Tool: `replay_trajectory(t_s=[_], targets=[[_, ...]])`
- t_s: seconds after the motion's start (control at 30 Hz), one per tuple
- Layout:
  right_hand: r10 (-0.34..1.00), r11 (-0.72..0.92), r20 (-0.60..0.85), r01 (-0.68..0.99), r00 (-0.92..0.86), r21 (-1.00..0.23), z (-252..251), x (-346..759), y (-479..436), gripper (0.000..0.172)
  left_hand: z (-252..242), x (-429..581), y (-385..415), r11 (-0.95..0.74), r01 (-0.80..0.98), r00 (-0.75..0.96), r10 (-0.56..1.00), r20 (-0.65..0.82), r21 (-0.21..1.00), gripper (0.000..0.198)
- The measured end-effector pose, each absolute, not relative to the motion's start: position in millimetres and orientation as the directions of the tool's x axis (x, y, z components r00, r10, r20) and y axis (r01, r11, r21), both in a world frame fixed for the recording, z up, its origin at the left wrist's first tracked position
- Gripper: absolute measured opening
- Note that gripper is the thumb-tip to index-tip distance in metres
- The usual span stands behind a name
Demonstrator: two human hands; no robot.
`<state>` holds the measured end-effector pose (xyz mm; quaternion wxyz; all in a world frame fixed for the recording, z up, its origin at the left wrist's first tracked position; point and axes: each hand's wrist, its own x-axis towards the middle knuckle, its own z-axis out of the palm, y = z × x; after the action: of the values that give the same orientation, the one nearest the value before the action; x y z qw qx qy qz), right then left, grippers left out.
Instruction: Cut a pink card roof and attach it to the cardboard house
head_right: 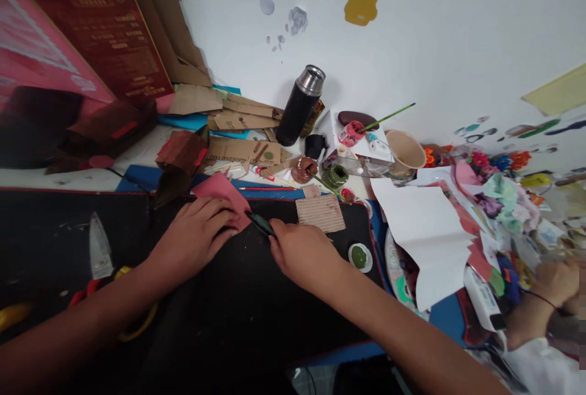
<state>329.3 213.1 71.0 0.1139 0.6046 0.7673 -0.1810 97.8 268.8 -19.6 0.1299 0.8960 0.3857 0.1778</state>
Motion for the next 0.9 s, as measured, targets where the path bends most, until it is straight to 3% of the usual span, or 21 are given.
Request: replay_trajectory(t_s=[0.4, 0.73, 0.9], targets=[[0.889, 0.225, -0.39, 0.97, -0.242, -0.088, 69.6, 326.5, 214.8, 0.032, -20.6, 97.5, 268.9, -0.68, 0.639, 0.641, 0.729, 0.24, 0.361, 0.017], [0.857, 0.312, -0.445, 0.949, -0.26, 0.046, 82.1, 312.7, 221.9, 0.027, -21.0, 98.5, 268.4, -0.681, 0.652, 0.646, 0.729, 0.226, 0.332, 0.017], [0.818, 0.419, -0.481, 0.899, -0.314, 0.125, 91.0, 302.1, 227.5, 0.044, -19.6, 97.8, 268.8, -0.681, 0.659, 0.652, 0.729, 0.209, 0.319, 0.016]])
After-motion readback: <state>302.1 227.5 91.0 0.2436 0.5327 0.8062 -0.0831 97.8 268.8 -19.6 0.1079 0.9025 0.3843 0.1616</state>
